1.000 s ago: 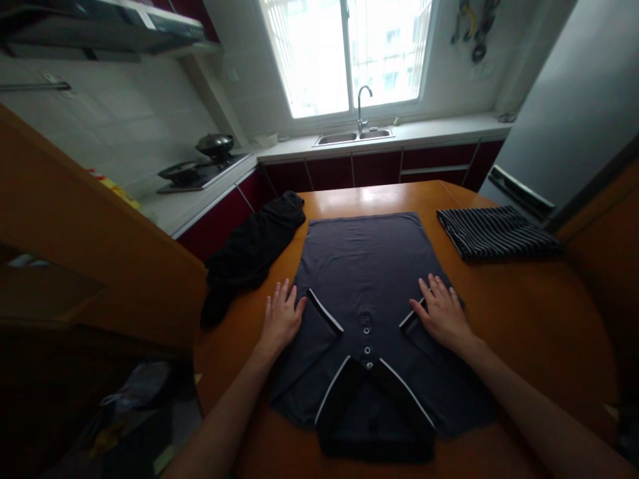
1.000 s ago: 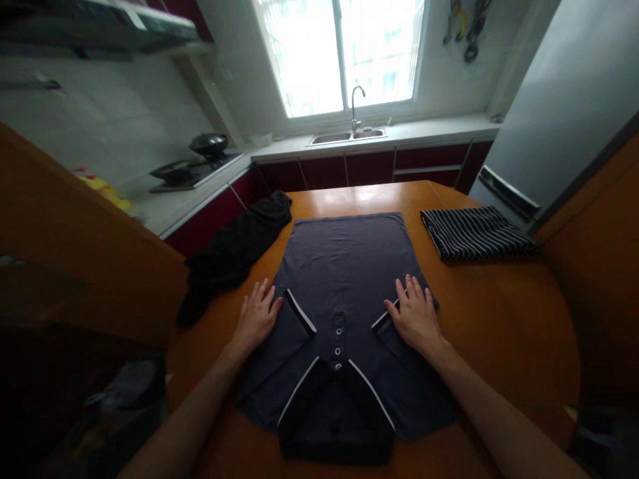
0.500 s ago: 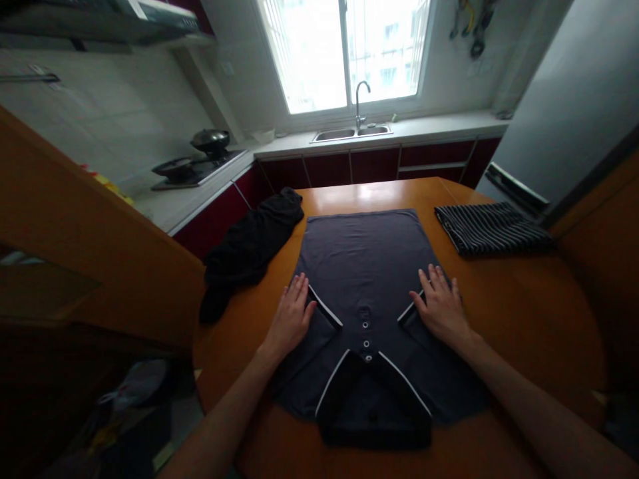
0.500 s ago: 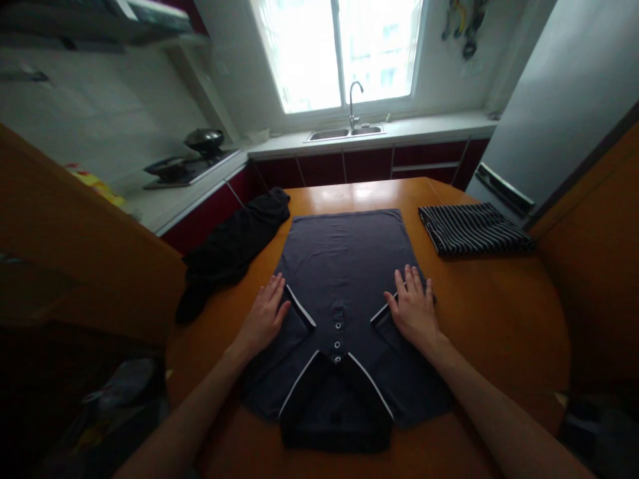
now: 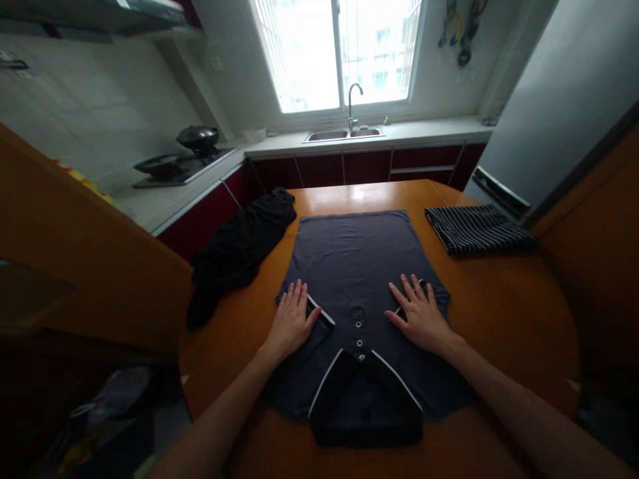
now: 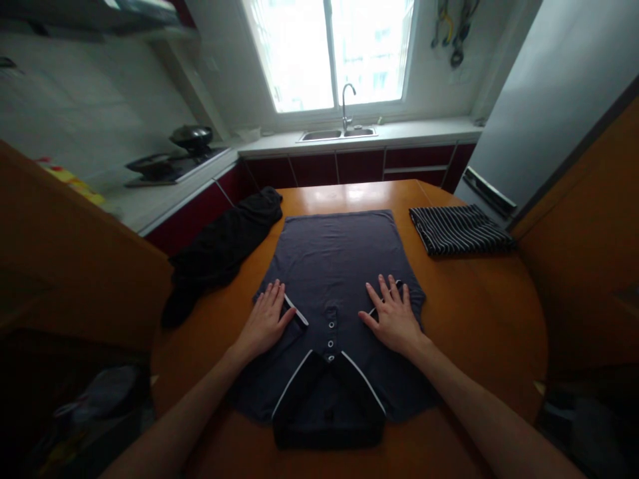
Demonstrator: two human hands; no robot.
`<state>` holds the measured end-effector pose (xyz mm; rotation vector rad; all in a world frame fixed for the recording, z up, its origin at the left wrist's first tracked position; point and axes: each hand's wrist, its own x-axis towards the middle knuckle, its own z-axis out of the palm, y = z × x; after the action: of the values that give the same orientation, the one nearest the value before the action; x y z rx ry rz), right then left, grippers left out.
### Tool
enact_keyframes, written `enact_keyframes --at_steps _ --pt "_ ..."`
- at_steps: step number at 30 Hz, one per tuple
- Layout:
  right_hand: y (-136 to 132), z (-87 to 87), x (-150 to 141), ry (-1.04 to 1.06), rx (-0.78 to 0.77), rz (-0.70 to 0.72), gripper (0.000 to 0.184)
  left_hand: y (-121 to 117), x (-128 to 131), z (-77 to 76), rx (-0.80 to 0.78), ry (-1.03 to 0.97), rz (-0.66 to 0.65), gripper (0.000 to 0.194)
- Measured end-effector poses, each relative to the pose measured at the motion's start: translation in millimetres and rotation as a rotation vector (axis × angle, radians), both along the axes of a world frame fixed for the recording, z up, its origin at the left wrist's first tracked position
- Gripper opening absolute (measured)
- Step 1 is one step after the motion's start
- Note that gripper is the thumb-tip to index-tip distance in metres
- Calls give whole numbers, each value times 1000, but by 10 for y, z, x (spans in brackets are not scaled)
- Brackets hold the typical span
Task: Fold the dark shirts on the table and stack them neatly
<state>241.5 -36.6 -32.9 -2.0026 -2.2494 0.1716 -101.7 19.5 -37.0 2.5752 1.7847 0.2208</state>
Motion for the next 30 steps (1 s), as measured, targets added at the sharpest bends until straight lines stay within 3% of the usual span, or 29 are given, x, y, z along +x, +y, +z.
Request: enact_keyframes --at_steps 6,10,13,19,30 --pt "-2 27 17 48 3 63 70 129 -75 -36 8 -95 22 66" --pt "87 76 153 82 112 -89 63 267 -204 9 58 -301 30 50" --pt "143 45 272 76 106 -200 63 344 -300 70 78 -392 43 41" --pt "171 -96 330 18 46 -234 64 385 -339 157 86 -280 173 29" --pt "179 -57 315 7 23 -241 63 399 -316 169 100 -346 246 30"
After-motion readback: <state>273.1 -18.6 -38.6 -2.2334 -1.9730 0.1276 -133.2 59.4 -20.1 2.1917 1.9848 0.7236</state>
